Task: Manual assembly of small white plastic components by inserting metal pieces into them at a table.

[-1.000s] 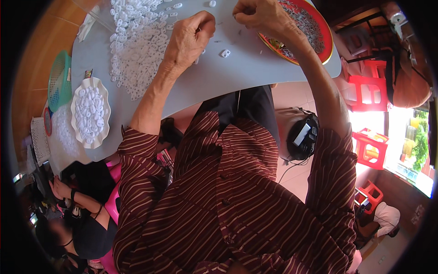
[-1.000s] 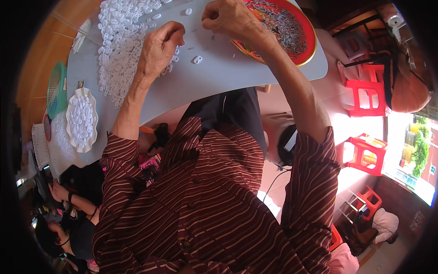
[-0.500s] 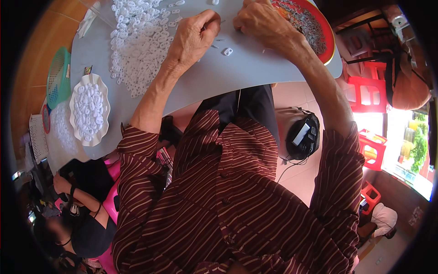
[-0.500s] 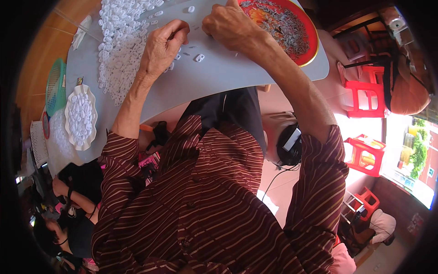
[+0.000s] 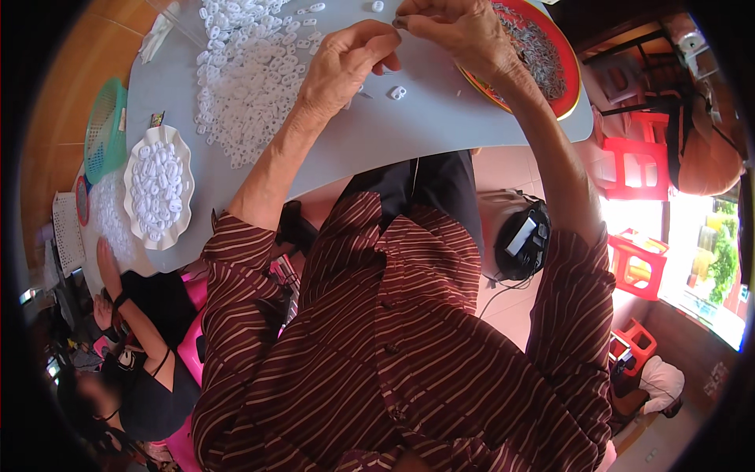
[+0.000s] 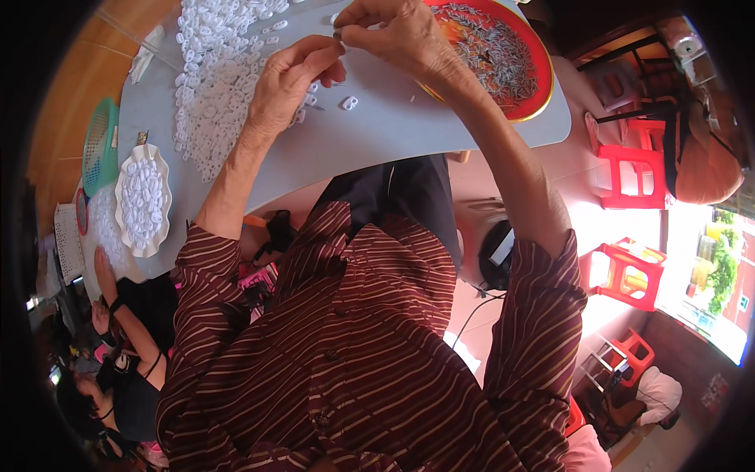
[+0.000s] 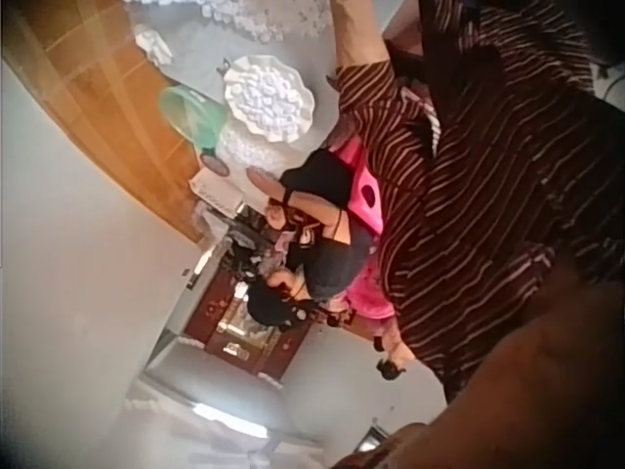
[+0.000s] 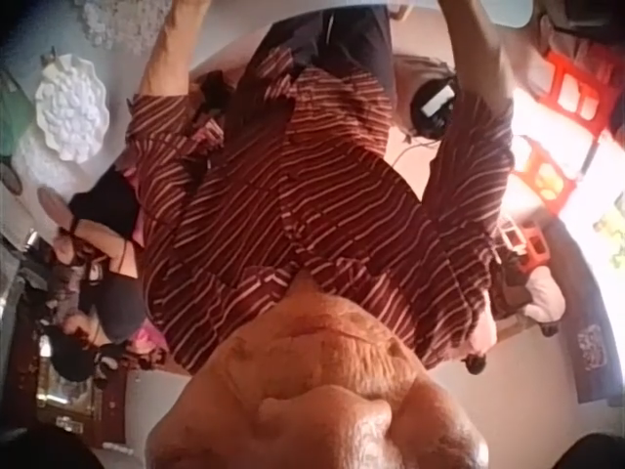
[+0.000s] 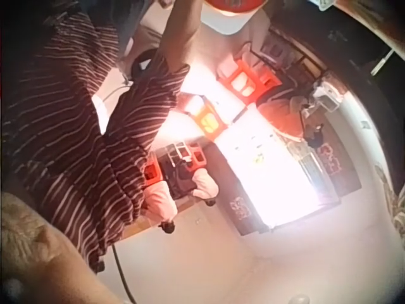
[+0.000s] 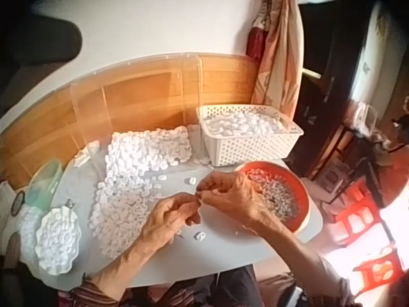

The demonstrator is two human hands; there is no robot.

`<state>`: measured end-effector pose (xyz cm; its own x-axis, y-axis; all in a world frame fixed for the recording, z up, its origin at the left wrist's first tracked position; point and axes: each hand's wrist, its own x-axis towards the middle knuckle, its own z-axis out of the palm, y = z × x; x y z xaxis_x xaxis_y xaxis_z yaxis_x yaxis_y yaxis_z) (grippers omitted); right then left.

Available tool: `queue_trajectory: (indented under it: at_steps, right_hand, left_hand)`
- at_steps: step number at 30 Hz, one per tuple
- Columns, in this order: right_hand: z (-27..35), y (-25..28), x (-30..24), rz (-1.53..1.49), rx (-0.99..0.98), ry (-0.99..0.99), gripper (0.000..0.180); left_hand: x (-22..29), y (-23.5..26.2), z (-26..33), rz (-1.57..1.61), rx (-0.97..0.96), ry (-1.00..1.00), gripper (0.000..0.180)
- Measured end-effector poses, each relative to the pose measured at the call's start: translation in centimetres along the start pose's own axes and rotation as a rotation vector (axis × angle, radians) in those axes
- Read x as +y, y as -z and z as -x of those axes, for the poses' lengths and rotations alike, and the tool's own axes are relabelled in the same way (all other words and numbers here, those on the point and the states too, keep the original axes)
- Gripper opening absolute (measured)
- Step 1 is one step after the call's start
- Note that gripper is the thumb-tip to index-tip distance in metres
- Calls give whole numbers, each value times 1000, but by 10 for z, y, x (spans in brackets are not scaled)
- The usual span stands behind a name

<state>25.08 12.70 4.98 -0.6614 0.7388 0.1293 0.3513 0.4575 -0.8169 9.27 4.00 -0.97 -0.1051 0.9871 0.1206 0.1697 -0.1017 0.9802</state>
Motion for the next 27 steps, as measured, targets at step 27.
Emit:
queue_trajectory:
  at_steps: [27]
  right_hand:
    - [1,-18,9,-14,20,2,16]
  left_hand:
    - [0,-6,6,-4,157,-129,18]
